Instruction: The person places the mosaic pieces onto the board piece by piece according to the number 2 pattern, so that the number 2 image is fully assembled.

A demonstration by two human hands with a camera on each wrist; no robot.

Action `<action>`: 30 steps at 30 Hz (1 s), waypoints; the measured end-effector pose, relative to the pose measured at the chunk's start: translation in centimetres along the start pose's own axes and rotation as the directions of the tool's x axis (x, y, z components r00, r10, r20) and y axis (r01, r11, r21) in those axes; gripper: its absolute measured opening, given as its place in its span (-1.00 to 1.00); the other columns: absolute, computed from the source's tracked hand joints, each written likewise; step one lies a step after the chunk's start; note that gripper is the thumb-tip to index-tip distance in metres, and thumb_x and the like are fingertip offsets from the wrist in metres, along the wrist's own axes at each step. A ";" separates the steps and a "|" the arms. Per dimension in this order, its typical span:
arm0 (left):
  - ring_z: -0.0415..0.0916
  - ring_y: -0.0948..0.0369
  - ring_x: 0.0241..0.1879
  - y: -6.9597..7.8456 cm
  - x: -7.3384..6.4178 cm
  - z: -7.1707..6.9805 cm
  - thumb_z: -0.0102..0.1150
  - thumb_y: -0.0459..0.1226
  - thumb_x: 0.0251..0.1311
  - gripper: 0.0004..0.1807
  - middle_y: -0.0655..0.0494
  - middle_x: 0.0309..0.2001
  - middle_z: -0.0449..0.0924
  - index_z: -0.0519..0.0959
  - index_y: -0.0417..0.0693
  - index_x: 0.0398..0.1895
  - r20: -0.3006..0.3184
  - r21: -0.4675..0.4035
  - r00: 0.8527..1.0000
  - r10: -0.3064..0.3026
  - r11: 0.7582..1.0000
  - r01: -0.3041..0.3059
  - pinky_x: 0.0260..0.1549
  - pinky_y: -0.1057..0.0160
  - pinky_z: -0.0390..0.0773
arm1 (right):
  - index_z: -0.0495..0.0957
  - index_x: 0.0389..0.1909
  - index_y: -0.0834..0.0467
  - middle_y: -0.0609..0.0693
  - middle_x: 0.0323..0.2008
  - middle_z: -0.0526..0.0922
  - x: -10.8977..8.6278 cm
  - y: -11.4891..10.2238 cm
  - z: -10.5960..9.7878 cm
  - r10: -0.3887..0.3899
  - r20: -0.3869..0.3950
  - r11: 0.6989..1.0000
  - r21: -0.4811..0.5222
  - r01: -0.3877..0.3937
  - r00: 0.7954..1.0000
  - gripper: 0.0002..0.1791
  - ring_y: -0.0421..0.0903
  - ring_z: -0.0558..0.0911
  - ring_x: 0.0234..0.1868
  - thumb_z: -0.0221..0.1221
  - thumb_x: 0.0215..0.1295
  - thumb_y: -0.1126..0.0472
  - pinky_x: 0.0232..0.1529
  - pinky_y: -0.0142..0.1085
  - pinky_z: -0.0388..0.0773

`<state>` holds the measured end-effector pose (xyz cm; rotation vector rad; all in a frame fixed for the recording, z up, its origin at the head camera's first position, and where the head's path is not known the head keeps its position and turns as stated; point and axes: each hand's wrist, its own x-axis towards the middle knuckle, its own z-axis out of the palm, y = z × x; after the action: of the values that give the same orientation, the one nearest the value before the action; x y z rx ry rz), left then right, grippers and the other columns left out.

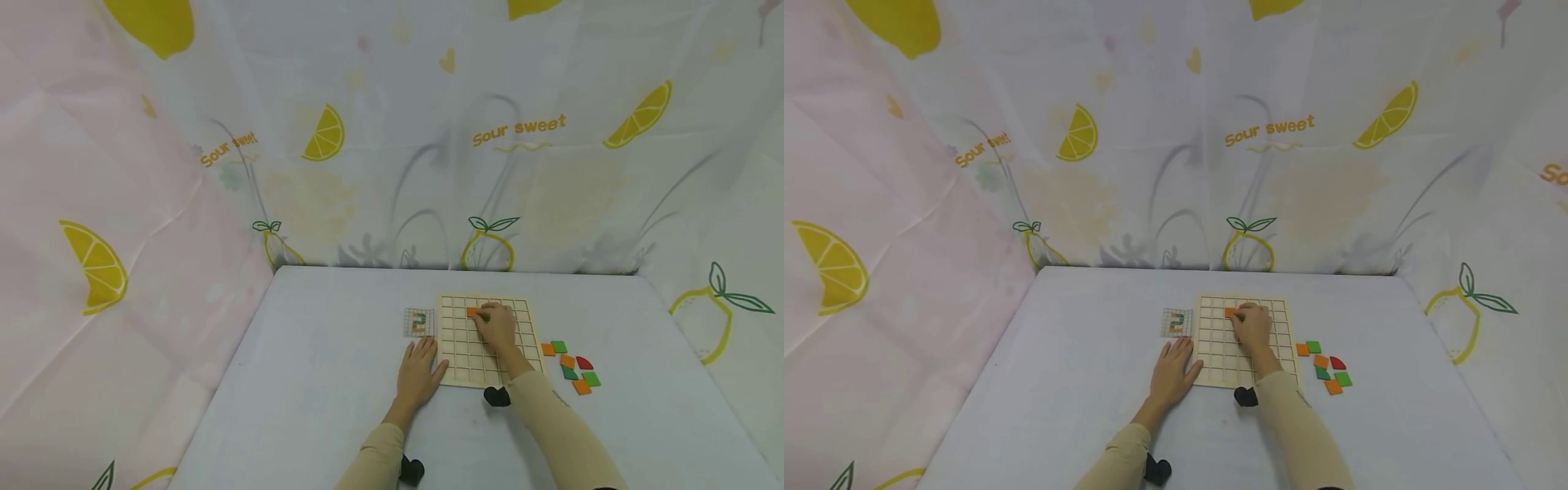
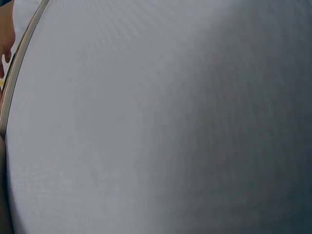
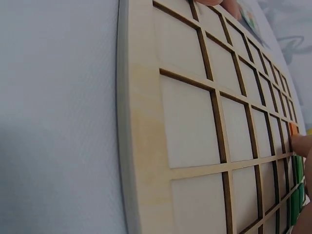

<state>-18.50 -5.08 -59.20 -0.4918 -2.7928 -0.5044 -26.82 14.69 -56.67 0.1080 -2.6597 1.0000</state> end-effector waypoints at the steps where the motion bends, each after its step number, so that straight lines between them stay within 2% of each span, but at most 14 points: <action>1: 0.29 0.11 0.30 0.0 0.0 0.0 -0.06 0.03 0.32 -0.43 0.00 0.25 0.42 0.45 -0.20 0.20 0.000 0.000 1.000 0.001 1.000 -0.001 0.34 0.04 0.16 | 0.66 -0.27 0.38 0.28 -0.09 0.61 -0.2 0.0 0.0 -0.004 -0.019 1.000 0.021 0.004 1.000 -0.78 0.29 0.47 -0.01 0.27 0.13 0.28 0.06 0.15 0.37; 4: 0.29 0.11 0.30 -0.1 0.0 -0.1 -0.06 0.03 0.32 -0.43 0.00 0.25 0.42 0.45 -0.19 0.20 -0.001 0.004 1.000 -0.001 1.000 0.001 0.34 0.04 0.16 | 0.63 -0.27 0.42 0.33 -0.12 0.61 -0.8 0.0 -0.4 -0.009 -0.082 0.994 0.110 0.018 0.997 -0.76 0.32 0.47 -0.03 0.29 0.09 0.32 0.07 0.18 0.33; 8: 0.29 0.11 0.29 -0.1 0.0 -0.2 -0.06 0.03 0.32 -0.43 0.00 0.25 0.42 0.45 -0.19 0.20 0.001 0.005 1.000 -0.005 1.000 0.005 0.34 0.04 0.16 | 0.61 -0.26 0.46 0.37 -0.19 0.63 -1.8 0.6 -1.6 -0.030 -0.167 0.985 0.161 0.057 0.986 -0.75 0.34 0.51 -0.08 0.29 0.04 0.39 0.04 0.20 0.36; 12: 0.29 0.10 0.29 -0.2 0.1 -0.1 -0.06 0.03 0.32 -0.44 -0.01 0.25 0.42 0.45 -0.19 0.20 -0.003 0.002 1.000 -0.002 1.000 0.002 0.34 0.04 0.16 | 0.59 -0.23 0.50 0.42 -0.20 0.61 -2.8 1.7 -3.6 0.001 -0.220 0.976 0.214 0.047 0.975 -0.75 0.37 0.52 -0.07 0.27 0.06 0.45 0.05 0.21 0.39; 14: 0.30 0.10 0.29 -0.1 0.0 -0.1 -0.05 0.02 0.32 -0.44 -0.01 0.24 0.43 0.46 -0.19 0.19 -0.008 0.008 1.000 0.001 1.000 0.000 0.34 0.04 0.17 | 0.57 -0.19 0.52 0.45 -0.17 0.59 -3.5 2.3 -4.8 0.039 -0.231 0.974 0.228 0.015 0.972 -0.74 0.38 0.49 -0.05 0.24 0.09 0.45 0.04 0.22 0.38; 18: 0.31 0.10 0.29 0.0 -0.1 0.0 -0.06 0.03 0.32 -0.44 -0.01 0.24 0.43 0.46 -0.19 0.19 -0.008 0.017 1.000 0.000 1.000 0.000 0.33 0.04 0.18 | 0.57 -0.15 0.50 0.47 -0.14 0.56 -5.4 3.8 -6.8 0.110 -0.276 0.980 0.193 -0.057 0.955 -0.72 0.41 0.44 -0.04 0.21 0.10 0.43 0.04 0.22 0.32; 23: 0.31 0.10 0.28 0.2 -0.1 -0.1 -0.06 0.01 0.32 -0.45 -0.01 0.23 0.44 0.46 -0.19 0.19 -0.009 0.007 1.000 -0.003 1.000 0.003 0.33 0.04 0.18 | 0.56 -0.15 0.47 0.48 -0.10 0.53 -8.2 5.5 -8.8 0.181 -0.306 0.982 0.102 -0.157 0.935 -0.72 0.43 0.36 -0.04 0.18 0.09 0.43 -0.08 0.28 0.20; 30: 0.30 0.12 0.29 0.2 -0.1 -0.2 -0.07 0.02 0.32 -0.45 0.01 0.24 0.43 0.45 -0.18 0.20 0.000 0.012 1.000 -0.008 1.000 0.008 0.34 0.06 0.16 | 0.49 -0.03 0.45 0.46 0.00 0.45 -11.2 6.9 -10.3 0.305 -0.296 0.948 0.002 -0.319 0.905 -0.65 0.45 0.28 0.06 0.09 0.21 0.31 -0.08 0.29 0.17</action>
<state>-18.28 -5.02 -58.98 -0.4777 -2.7978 -0.4887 -14.82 26.31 -57.04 -0.4574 -2.4655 0.9571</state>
